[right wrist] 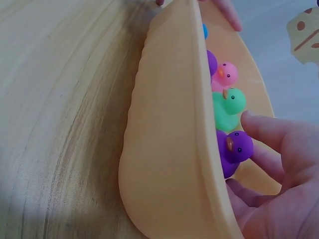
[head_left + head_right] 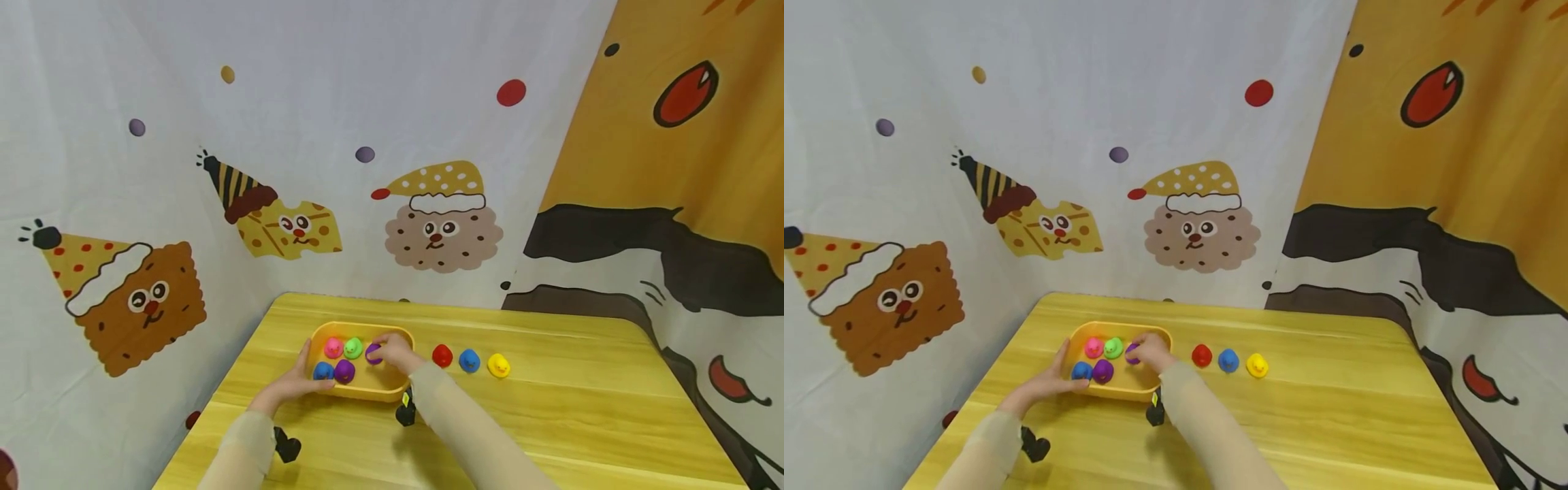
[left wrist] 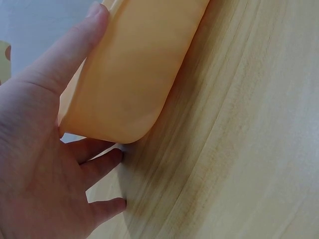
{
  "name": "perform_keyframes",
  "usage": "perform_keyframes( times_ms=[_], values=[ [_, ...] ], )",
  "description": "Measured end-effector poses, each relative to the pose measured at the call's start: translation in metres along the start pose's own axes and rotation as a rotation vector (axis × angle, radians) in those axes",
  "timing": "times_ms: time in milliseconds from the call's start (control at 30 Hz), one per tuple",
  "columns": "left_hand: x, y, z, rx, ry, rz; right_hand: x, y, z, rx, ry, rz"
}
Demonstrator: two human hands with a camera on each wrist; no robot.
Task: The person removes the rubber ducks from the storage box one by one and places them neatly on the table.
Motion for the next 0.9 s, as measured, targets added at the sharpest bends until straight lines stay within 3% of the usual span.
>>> perform_keyframes(
  times_ms=[200, 600, 900],
  values=[
    [0.013, -0.001, 0.008, 0.01, 0.033, -0.001, -0.003, -0.002, 0.001, -0.005, 0.007, -0.035],
    [0.013, -0.001, 0.011, 0.007, 0.036, -0.022, -0.005, -0.004, 0.005, -0.063, 0.065, -0.172],
    [0.016, -0.002, 0.012, 0.004, 0.024, -0.022, 0.0, -0.004, -0.002, -0.083, 0.094, -0.196]
  ],
)
Point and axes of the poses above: each hand's wrist, its own z-axis towards the middle knuckle, its own y-axis out of the back of the hand, x = y × z, the point moved 6 cm from there along z, towards the middle knuckle, and after that the axes turned 12 degrees about -x, right-handed, at the moved point
